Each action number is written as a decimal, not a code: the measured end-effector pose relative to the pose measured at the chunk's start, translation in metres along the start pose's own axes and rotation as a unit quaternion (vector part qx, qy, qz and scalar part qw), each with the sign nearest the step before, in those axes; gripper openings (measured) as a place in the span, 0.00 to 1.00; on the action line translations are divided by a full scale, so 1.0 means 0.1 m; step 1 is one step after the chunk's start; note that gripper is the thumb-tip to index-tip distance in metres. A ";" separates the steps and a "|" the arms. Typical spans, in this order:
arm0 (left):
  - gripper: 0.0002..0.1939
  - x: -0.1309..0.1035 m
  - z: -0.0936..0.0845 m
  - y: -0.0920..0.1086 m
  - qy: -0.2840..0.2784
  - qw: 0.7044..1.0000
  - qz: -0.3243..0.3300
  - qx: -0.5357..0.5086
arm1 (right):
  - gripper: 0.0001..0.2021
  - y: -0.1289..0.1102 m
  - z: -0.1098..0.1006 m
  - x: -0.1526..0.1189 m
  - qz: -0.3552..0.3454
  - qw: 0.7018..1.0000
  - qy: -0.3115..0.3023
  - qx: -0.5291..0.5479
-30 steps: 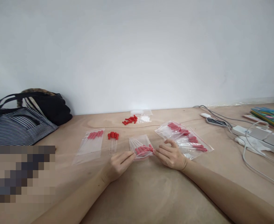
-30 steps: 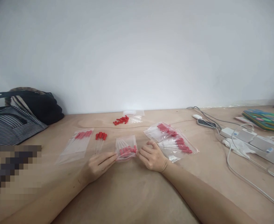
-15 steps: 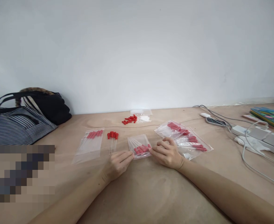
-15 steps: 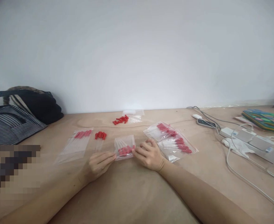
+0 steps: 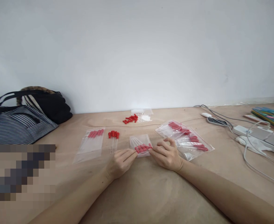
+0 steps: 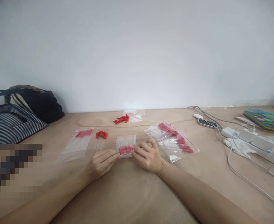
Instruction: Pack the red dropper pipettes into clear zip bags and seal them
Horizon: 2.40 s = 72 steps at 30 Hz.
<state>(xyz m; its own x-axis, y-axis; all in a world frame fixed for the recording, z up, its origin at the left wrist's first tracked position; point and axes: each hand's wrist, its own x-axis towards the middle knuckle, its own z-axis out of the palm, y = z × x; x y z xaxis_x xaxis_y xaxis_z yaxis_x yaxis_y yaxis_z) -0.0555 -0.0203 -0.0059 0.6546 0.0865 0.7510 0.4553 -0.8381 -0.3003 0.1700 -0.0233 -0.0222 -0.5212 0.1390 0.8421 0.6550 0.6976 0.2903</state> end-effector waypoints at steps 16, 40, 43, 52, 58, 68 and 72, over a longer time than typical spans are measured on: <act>0.06 0.07 0.13 0.04 -0.003 0.999 0.022 -0.025 | 0.04 -0.06 0.04 0.02 -0.022 1.000 0.000 -0.001; 0.09 0.04 0.08 0.06 -0.020 0.998 0.039 0.038 | 0.09 -0.08 0.00 0.00 -0.064 0.997 -0.015 -0.038; 0.10 0.00 -0.03 0.00 -0.031 0.998 0.006 0.060 | 0.07 0.10 -0.11 -0.12 -0.055 0.996 -0.016 -0.063; 0.11 0.04 -0.01 0.02 -0.030 0.998 0.012 0.054 | 0.05 0.03 -0.13 0.00 -0.003 0.999 -0.038 -0.004; 0.11 0.06 -0.10 0.05 -0.055 0.998 0.038 0.018 | 0.05 -0.05 -0.06 -0.02 -0.030 1.000 -0.002 -0.003; 0.18 -0.06 -0.06 -0.01 0.010 0.993 -0.114 -0.014 | 0.05 -0.06 -0.18 0.06 0.040 0.997 0.063 -0.018; 0.15 -0.01 0.10 -0.02 -0.024 0.959 -0.192 -0.208 | 0.08 -0.13 -0.26 0.05 0.048 0.996 0.077 -0.006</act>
<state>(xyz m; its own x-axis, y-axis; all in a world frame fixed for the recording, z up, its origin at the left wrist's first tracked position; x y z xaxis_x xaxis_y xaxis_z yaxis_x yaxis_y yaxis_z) -0.0508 -0.0133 -0.0121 0.5188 0.4480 0.7281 0.3946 -0.8810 0.2609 0.1729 -0.0504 -0.0099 -0.3666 0.0940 0.9256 0.7041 0.6784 0.2100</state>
